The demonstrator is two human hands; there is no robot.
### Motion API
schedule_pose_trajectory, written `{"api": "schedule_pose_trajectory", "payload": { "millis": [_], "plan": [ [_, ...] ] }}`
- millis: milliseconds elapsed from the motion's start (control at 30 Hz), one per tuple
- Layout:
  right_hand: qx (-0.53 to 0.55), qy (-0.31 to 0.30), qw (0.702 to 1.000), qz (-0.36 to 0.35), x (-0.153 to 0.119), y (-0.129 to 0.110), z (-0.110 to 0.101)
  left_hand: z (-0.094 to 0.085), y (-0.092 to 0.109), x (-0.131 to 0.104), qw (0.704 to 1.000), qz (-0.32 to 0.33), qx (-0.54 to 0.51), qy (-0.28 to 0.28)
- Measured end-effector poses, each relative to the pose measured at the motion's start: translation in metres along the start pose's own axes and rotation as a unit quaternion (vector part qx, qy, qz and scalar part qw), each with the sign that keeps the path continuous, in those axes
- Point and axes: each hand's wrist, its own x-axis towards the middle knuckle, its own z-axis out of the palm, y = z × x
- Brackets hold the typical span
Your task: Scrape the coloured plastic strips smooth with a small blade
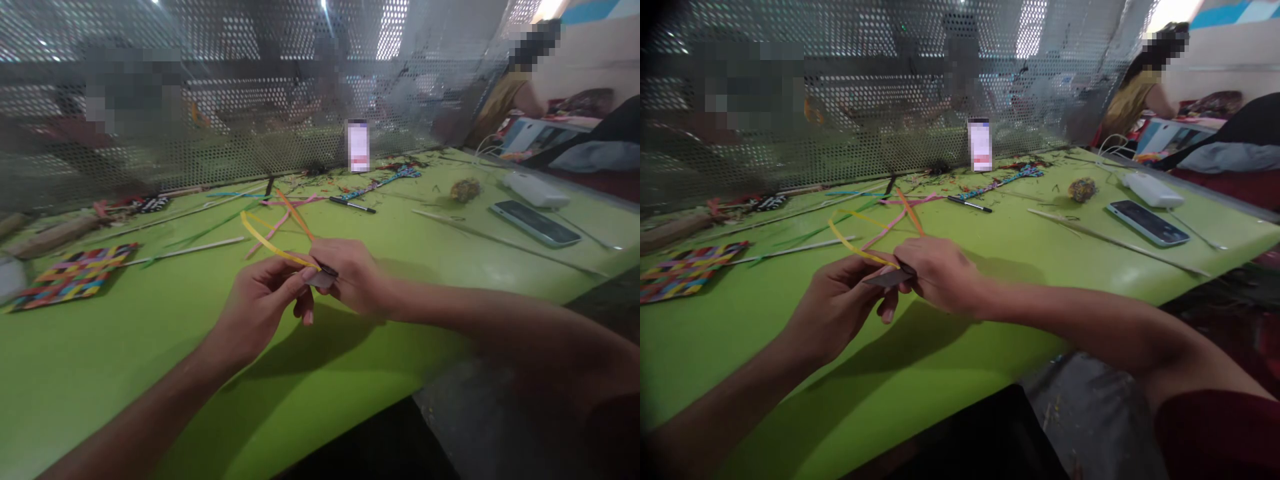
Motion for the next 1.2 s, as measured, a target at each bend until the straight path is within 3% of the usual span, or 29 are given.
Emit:
{"api": "schedule_pose_trajectory", "payload": {
  "millis": [1200],
  "plan": [
    [0.004,0.008,1.000,0.028,-0.0016,-0.0033,0.0033,0.0025,0.0033,0.0012,1.000,-0.001,0.011,0.010]
  ]
}}
